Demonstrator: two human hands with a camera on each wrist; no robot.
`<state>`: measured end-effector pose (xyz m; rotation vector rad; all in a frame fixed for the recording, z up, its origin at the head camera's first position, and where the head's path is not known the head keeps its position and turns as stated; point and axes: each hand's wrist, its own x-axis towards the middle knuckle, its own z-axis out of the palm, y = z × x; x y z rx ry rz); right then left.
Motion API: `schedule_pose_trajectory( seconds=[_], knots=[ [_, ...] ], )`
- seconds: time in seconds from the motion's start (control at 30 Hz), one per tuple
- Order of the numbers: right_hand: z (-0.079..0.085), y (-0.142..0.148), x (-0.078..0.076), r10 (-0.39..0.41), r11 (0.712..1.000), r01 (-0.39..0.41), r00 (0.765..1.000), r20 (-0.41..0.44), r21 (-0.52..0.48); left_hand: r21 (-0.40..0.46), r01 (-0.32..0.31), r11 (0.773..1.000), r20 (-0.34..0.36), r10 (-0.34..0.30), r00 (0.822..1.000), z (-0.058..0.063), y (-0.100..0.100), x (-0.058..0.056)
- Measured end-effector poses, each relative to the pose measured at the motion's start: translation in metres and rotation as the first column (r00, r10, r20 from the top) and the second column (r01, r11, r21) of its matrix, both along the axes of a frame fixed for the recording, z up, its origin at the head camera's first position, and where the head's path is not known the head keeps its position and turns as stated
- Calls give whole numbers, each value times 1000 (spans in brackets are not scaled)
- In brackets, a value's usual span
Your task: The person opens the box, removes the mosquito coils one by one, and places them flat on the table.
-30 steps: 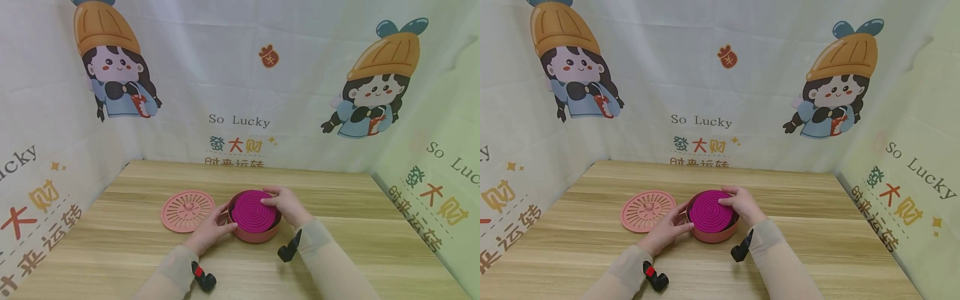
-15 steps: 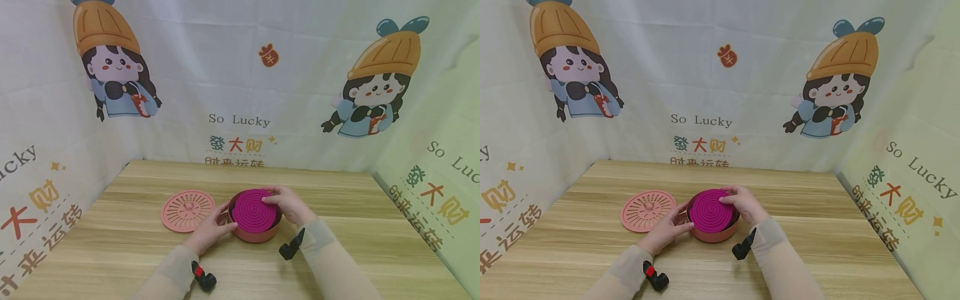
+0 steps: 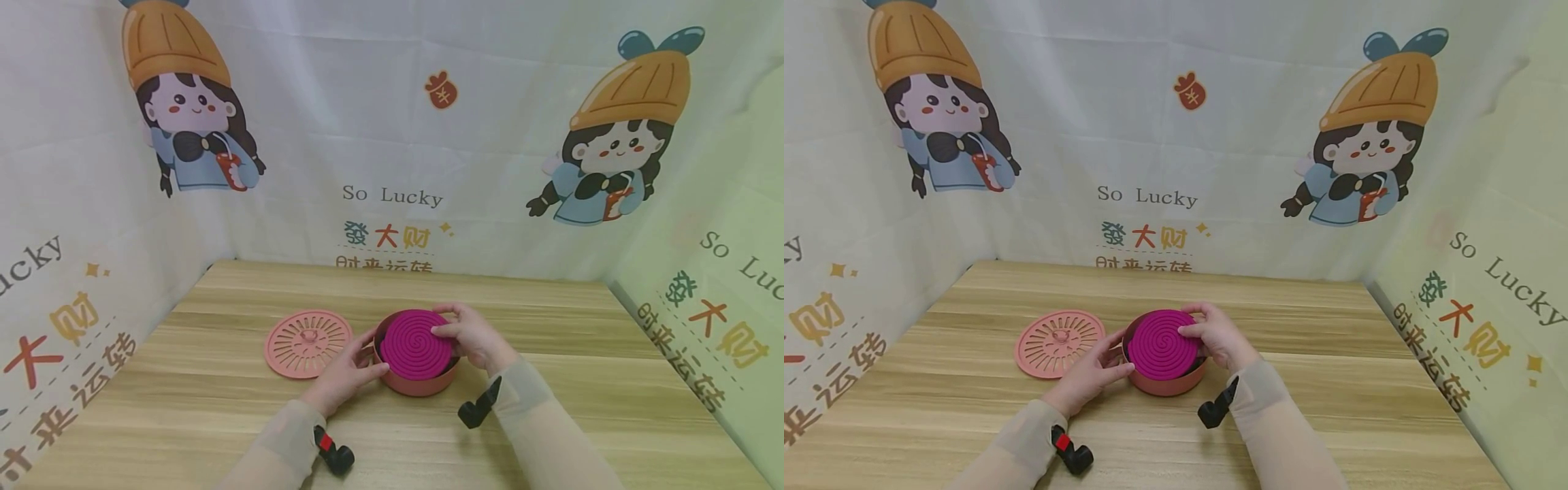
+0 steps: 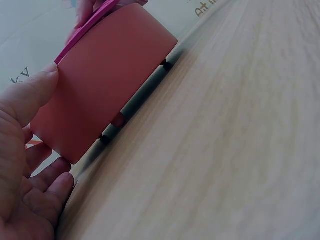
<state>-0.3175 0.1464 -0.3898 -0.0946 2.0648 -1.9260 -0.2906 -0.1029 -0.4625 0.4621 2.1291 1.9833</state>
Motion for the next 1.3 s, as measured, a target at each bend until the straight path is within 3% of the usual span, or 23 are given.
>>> schedule_pose_trajectory(
  seconds=[0.47, 0.87, 1.3],
  knots=[
    [-5, 8, 3, 29, 999, -30, 999, -21, -34, -4, 3, 1000, -3, -3, 1000, 3, 1, 1],
    [-9, 11, 2, 5, 997, -6, 1000, -23, -71, 3, 9, 1000, 2, -9, 1000, 1, 0, -1],
    [-3, 23, 2, -62, 970, 61, 998, 5, -237, -1, -3, 1000, 5, 3, 1000, -1, -1, 0]
  ],
)
